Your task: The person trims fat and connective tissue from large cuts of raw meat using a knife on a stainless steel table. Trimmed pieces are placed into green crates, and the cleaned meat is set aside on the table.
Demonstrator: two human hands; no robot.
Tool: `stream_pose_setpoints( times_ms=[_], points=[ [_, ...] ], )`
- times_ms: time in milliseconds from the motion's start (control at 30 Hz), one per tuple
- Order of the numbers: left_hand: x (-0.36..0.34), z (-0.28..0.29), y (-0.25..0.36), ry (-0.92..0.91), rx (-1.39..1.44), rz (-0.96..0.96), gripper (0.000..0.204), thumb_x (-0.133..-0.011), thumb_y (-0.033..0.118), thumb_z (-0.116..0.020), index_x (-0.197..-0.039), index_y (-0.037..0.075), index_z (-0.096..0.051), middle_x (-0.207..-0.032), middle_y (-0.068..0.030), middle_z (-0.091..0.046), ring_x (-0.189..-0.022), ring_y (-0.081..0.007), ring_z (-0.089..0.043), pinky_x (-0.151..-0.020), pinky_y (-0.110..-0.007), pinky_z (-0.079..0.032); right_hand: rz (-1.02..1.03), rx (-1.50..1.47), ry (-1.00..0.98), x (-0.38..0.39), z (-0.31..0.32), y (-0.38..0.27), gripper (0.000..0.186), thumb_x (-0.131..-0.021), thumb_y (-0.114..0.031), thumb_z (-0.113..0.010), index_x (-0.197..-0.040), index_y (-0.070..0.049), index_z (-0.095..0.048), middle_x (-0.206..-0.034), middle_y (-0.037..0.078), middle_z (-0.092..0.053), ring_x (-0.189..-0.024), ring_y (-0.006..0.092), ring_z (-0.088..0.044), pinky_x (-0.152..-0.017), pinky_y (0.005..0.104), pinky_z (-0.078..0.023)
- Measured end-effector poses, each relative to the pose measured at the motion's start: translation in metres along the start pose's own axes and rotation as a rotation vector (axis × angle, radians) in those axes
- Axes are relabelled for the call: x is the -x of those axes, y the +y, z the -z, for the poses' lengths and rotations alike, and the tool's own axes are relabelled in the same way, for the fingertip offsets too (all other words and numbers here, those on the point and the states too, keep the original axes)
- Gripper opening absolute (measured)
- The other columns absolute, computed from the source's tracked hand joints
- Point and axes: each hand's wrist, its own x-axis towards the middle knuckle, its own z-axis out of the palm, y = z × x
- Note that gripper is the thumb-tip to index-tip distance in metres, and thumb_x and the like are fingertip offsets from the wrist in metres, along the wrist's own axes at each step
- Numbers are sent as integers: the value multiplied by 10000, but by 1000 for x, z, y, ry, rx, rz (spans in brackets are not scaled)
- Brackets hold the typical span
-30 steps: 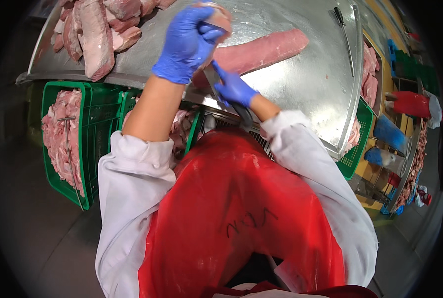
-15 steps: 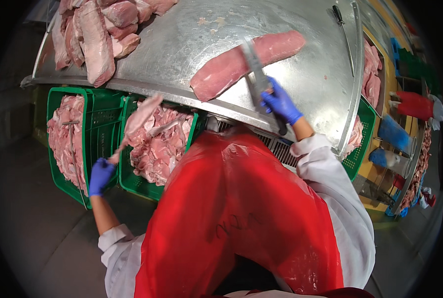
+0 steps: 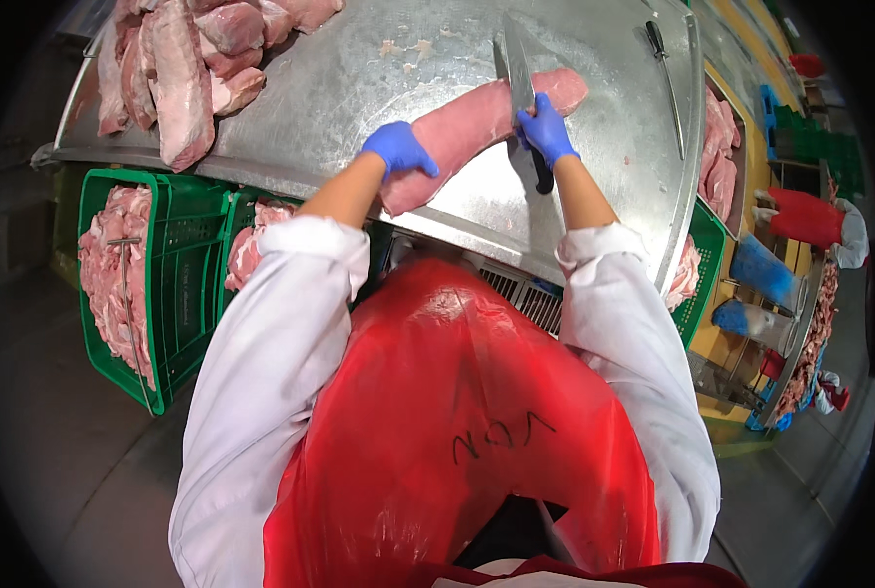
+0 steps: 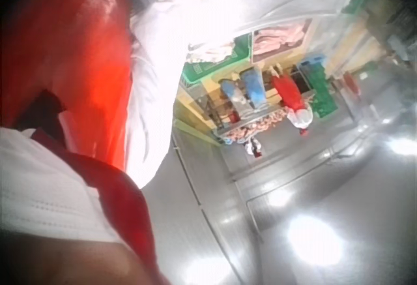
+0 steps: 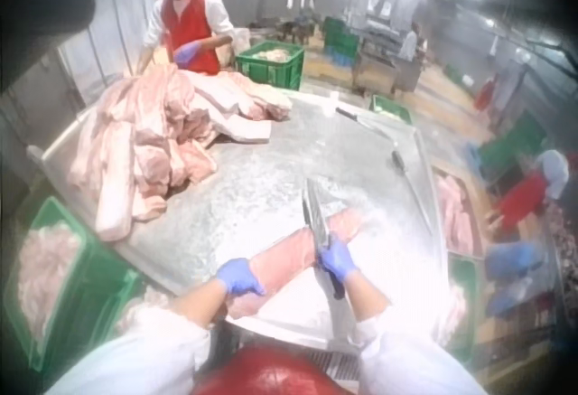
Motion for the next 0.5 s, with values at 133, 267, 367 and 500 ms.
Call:
stream_pose_setpoints(
  times_ms=[133,267,367,500],
  points=[
    [59,-19,40,569,-430,-192,446,-668,246,-773,-1053,62,-645,-998,-198,-659,-907,-378,-649,-805,-480,-525,59,89,-8,35,24,-30,322,-908,-226,-595,-1114,-9,-477,-869,267,-675,-843,447,-674,-759,491,-528],
    [56,-34,40,626,-427,-291,355,-695,143,-730,-1012,63,-589,-951,-174,-629,-887,-362,-644,-771,-492,-520,282,167,44,57,15,-53,337,-956,-282,-538,-1150,-14,-477,-905,278,-676,-882,460,-664,-800,526,-512],
    [58,-31,37,544,-386,-233,353,-703,142,-731,-1011,71,-573,-970,-167,-625,-896,-358,-649,-771,-494,-522,164,495,-177,78,-14,-35,301,-954,-217,-446,-1164,-3,-470,-982,335,-655,-948,517,-632,-857,570,-483],
    [56,-24,31,568,-430,-190,350,-716,152,-730,-1022,89,-571,-996,-157,-619,-906,-355,-649,-773,-497,-523,52,603,-436,145,12,-35,319,-922,-177,-469,-1184,6,-475,-999,337,-654,-978,489,-643,-868,547,-499]
  ],
)
